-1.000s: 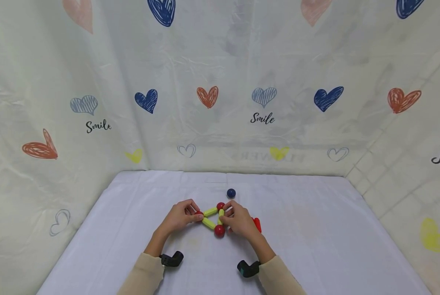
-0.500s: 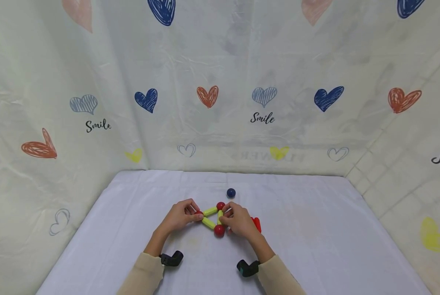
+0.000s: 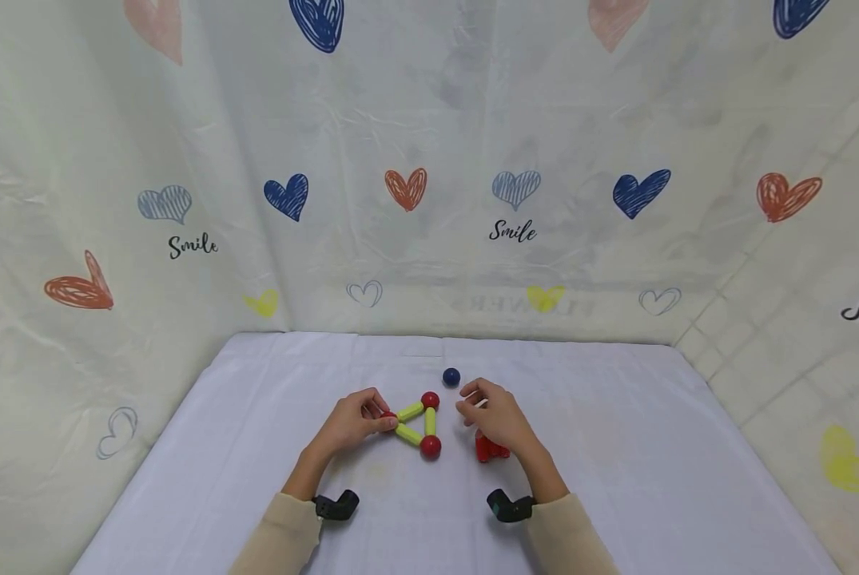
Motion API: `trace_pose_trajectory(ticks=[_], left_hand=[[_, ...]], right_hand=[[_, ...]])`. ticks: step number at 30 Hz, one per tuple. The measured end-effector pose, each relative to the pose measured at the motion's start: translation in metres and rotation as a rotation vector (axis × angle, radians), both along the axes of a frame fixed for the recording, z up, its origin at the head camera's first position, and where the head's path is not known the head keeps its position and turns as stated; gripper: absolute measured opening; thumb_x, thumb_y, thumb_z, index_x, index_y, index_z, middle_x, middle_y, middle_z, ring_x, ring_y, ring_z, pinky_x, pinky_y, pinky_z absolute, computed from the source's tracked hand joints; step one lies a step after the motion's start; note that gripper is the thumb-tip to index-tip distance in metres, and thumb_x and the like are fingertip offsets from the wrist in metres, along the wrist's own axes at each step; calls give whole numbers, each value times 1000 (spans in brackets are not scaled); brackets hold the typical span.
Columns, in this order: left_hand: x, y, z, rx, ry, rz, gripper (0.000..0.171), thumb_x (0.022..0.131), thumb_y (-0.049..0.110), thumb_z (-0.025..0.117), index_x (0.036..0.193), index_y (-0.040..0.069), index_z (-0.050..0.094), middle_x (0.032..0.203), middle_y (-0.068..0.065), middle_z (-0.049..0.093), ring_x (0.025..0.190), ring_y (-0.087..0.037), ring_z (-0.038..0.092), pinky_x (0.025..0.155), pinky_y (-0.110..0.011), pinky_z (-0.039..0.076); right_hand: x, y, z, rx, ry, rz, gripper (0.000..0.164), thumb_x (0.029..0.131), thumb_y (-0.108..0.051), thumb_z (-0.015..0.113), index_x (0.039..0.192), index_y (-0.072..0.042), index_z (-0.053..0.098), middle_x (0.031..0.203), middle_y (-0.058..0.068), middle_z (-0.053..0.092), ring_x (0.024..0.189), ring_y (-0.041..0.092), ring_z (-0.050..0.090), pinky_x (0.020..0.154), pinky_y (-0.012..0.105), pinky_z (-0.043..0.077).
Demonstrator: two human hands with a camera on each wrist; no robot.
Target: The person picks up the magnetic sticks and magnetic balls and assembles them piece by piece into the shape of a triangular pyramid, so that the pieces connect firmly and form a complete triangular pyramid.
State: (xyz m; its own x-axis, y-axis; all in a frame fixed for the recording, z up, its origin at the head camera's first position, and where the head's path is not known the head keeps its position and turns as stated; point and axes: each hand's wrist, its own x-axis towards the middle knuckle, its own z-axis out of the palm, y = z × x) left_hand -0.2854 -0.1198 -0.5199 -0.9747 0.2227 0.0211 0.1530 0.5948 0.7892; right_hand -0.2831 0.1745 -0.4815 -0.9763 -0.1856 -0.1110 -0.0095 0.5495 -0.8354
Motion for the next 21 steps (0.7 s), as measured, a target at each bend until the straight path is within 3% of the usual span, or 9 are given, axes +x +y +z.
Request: trace_pose_trajectory(ticks=[5,9,15,21], left_hand=[[0,1,-3,-7,6,17,29,83,38,85,91,19,65,84,3,65,77,-14,56,67,-29,45],[0,3,-5,-25,-10,24,32,82,40,85,89,18,63,80,4,64,74,-14,55,65,-28,43],[0,2,-4,-44,-17,10,33,83,42,84,92,19,62,79,4,64,73,-14,54,64,-29,42],[0,-3,-3,-13,-27,-68,30,84,40,84,104,26,68,90,5,67,80,-14,59,70,-30,47]], right_hand=[[-1,26,11,4,10,-22,36,100,-25,66,128,-4,58,103,19,64,80,25,67,69,37,59],[4,47,13,49,-2,6,35,100,-24,65,127,-3,58,96,21,63,75,26,63,67,37,58],[11,65,-1,155,-75,69,25,97,-22,69,117,-9,64,85,9,61,68,23,59,61,34,53],[16,67,-16,208,-93,70,22,95,-21,72,114,-13,66,84,7,59,66,20,57,62,33,51]])
